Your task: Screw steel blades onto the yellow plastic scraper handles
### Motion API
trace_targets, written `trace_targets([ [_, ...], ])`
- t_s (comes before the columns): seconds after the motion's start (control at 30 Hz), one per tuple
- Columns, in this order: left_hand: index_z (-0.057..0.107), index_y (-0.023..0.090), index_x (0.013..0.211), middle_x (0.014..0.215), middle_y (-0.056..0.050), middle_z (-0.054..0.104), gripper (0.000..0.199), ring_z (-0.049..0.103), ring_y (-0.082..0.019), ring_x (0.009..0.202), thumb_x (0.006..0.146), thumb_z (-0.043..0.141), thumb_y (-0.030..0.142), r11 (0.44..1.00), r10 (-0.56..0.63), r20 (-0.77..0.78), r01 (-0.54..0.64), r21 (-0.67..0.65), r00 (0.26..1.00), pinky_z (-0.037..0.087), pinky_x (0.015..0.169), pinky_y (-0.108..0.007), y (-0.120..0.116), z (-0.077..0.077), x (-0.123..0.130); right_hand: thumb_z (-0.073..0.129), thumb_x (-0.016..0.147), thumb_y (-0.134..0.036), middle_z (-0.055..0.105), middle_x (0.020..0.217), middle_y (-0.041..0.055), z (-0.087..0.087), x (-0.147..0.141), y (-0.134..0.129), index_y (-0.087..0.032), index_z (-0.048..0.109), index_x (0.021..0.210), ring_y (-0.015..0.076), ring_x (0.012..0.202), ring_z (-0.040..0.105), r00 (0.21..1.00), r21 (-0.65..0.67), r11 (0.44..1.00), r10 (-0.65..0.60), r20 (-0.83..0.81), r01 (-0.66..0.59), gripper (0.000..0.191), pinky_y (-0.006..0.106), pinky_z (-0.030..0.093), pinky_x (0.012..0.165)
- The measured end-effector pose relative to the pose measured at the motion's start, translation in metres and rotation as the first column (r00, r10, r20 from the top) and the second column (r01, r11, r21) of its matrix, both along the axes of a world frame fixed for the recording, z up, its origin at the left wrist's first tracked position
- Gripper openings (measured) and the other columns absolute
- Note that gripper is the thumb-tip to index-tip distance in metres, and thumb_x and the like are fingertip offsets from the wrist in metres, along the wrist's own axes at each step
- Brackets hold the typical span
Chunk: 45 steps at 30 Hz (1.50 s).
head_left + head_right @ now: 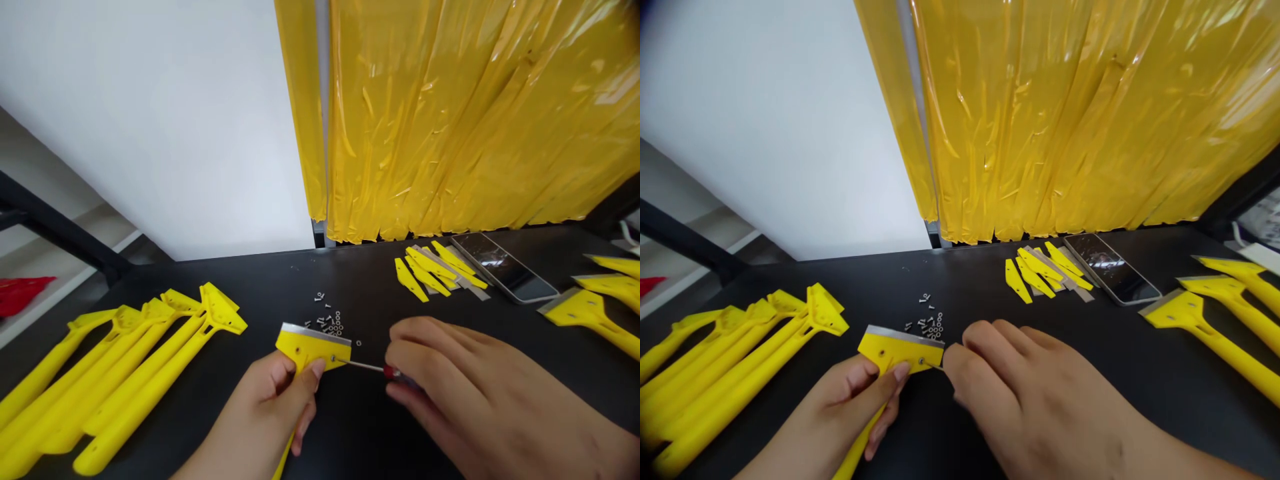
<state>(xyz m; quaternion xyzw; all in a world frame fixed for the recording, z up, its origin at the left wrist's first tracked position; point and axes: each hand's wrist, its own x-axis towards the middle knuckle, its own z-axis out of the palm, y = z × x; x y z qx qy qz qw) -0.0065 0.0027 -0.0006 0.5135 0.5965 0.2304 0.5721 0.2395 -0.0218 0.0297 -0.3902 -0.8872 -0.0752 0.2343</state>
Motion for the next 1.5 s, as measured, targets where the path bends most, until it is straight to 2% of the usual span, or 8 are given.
trace_targets([
  [0.1,0.048,0.024,0.056,0.046,0.004,0.049,0.054,0.043,-0.012,0.044,0.090,0.060,0.064,1.000,-0.008,-0.008,0.008,-0.010,1.000,0.036,0.052,-0.027,0.002,-0.002,0.000,0.039,0.110,-0.021,0.059,0.075,-0.0031,-0.002,0.002,-0.001,-0.024,0.052,0.090,0.0171,0.058,0.054,1.000,-0.004,1.000,0.007,0.018,-0.007,0.024,0.036,0.034,0.055],
  [0.23,0.047,0.024,0.055,0.045,0.004,0.049,0.054,0.043,-0.013,0.044,0.089,0.060,0.064,1.000,-0.022,-0.013,0.022,-0.003,1.000,0.035,0.052,-0.027,0.002,-0.004,-0.001,0.038,0.111,-0.022,0.061,0.077,-0.0032,-0.003,0.002,-0.004,-0.024,0.053,0.093,0.0171,0.059,0.056,1.000,-0.014,1.000,0.011,0.006,-0.011,0.023,0.036,0.035,0.055],
  [0.47,0.047,0.025,0.054,0.044,0.004,0.049,0.054,0.041,-0.012,0.043,0.085,0.062,0.066,1.000,-0.012,-0.019,0.012,-0.016,1.000,0.034,0.050,-0.027,0.001,0.001,0.003,0.040,0.111,-0.028,0.057,0.070,-0.0046,0.002,0.000,-0.002,-0.025,0.048,0.085,0.0162,0.055,0.054,0.998,-0.018,0.999,-0.048,0.030,0.048,0.027,0.035,0.034,0.053],
  [0.83,0.048,0.025,0.058,0.045,0.005,0.051,0.052,0.043,-0.012,0.042,0.081,0.066,0.068,0.999,0.014,0.008,-0.014,-0.036,1.000,0.036,0.047,-0.026,0.001,0.000,0.002,0.044,0.108,-0.024,0.059,0.077,-0.0028,0.003,0.003,-0.002,-0.024,0.050,0.089,0.0167,0.060,0.057,1.000,-0.059,0.998,-0.030,0.009,0.031,0.020,0.034,0.036,0.057],
  [0.97,0.048,0.024,0.057,0.044,0.004,0.050,0.053,0.043,-0.012,0.043,0.080,0.067,0.067,1.000,0.014,0.006,-0.014,-0.025,1.000,0.036,0.049,-0.026,0.001,0.003,0.004,0.044,0.109,-0.030,0.059,0.076,-0.0027,0.005,0.003,-0.002,-0.024,0.050,0.091,0.0168,0.060,0.057,0.999,-0.047,0.998,-0.037,0.002,0.037,0.020,0.034,0.035,0.057],
  [1.13,0.047,0.025,0.056,0.046,0.004,0.050,0.054,0.044,-0.013,0.043,0.079,0.068,0.069,0.999,0.016,0.008,-0.015,-0.034,1.000,0.037,0.048,-0.026,0.002,0.006,0.005,0.047,0.107,-0.026,0.053,0.069,-0.0048,0.006,0.002,-0.001,-0.025,0.046,0.083,0.0155,0.053,0.050,0.999,-0.037,0.999,-0.037,0.019,0.038,0.024,0.034,0.031,0.054],
  [1.23,0.048,0.024,0.056,0.045,0.004,0.051,0.054,0.044,-0.012,0.042,0.080,0.067,0.068,0.999,0.014,0.005,-0.014,-0.043,1.000,0.036,0.048,-0.026,0.003,0.007,0.005,0.051,0.105,-0.024,0.057,0.076,-0.0028,0.007,0.003,0.000,-0.024,0.050,0.088,0.0165,0.059,0.054,0.999,-0.059,0.997,-0.044,0.018,0.045,0.016,0.034,0.033,0.056],
  [1.5,0.049,0.024,0.057,0.047,0.004,0.051,0.052,0.044,-0.012,0.043,0.081,0.066,0.067,0.999,-0.001,0.002,0.001,-0.037,1.000,0.036,0.048,-0.026,0.003,0.005,0.005,0.053,0.101,-0.016,0.057,0.079,-0.0024,0.001,0.002,-0.003,-0.024,0.054,0.090,0.0189,0.063,0.053,0.999,-0.088,0.996,0.007,0.046,-0.003,0.014,0.036,0.030,0.059],
])
